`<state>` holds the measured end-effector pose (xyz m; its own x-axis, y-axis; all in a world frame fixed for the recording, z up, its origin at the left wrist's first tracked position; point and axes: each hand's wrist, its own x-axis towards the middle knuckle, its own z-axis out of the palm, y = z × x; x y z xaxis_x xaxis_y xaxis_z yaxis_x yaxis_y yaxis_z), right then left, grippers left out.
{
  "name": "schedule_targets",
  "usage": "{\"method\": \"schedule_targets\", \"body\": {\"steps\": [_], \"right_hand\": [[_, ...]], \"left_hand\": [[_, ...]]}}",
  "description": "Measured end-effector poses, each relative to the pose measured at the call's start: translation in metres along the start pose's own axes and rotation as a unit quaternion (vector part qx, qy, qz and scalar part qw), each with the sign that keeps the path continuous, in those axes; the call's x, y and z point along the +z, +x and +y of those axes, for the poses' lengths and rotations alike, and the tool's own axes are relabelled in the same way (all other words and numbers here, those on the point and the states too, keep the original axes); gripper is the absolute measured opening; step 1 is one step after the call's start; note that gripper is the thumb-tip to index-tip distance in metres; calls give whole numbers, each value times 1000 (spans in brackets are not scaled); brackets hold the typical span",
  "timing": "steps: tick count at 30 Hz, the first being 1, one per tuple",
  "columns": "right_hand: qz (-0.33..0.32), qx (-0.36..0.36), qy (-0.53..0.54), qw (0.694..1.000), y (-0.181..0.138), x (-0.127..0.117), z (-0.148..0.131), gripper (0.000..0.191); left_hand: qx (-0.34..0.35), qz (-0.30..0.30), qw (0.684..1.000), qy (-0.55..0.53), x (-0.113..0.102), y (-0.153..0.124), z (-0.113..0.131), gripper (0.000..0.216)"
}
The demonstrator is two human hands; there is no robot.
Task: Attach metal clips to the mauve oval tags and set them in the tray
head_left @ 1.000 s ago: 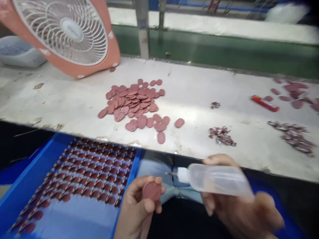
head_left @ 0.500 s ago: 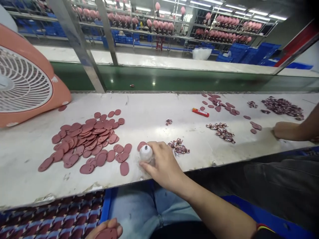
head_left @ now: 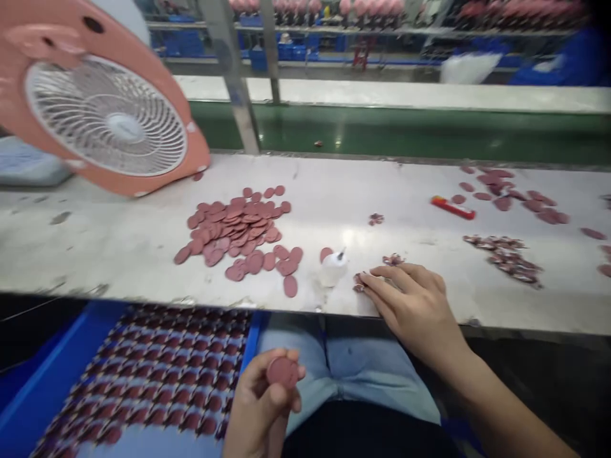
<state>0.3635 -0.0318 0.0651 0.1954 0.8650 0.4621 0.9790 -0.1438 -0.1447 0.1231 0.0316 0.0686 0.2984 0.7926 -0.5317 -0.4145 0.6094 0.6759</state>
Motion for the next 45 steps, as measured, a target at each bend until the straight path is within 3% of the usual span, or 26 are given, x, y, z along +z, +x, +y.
{"method": "schedule_targets", "body": {"steps": [6, 12, 14, 18, 23, 33, 45], "right_hand": [[-38, -81, 108, 990, -21, -1, 0, 38], [-26, -7, 256, 966, -32, -10, -15, 30], [-47, 38, 336, 940, -31, -17, -30, 22], [-122, 116, 489, 856, -28, -25, -53, 4], [-156, 165, 578, 784, -19, -26, -60, 6], [-199, 59, 529, 823, -6, -40, -53, 22], [-236, -23, 500, 833, 5, -46, -52, 25]], "left_hand": [[-45, 2, 999, -20, 2, -8, 4, 43], [-103, -50, 993, -23, 1, -8, 2, 38], [-116, -64, 991, -21, 1, -9, 0, 38], [-150, -114, 982, -4, 0, -7, -3, 36], [-166, -139, 976, 7, 3, -5, -6, 38], [-171, -162, 972, 20, 7, -8, -8, 40], [-181, -185, 966, 12, 3, -6, -12, 38]]}}
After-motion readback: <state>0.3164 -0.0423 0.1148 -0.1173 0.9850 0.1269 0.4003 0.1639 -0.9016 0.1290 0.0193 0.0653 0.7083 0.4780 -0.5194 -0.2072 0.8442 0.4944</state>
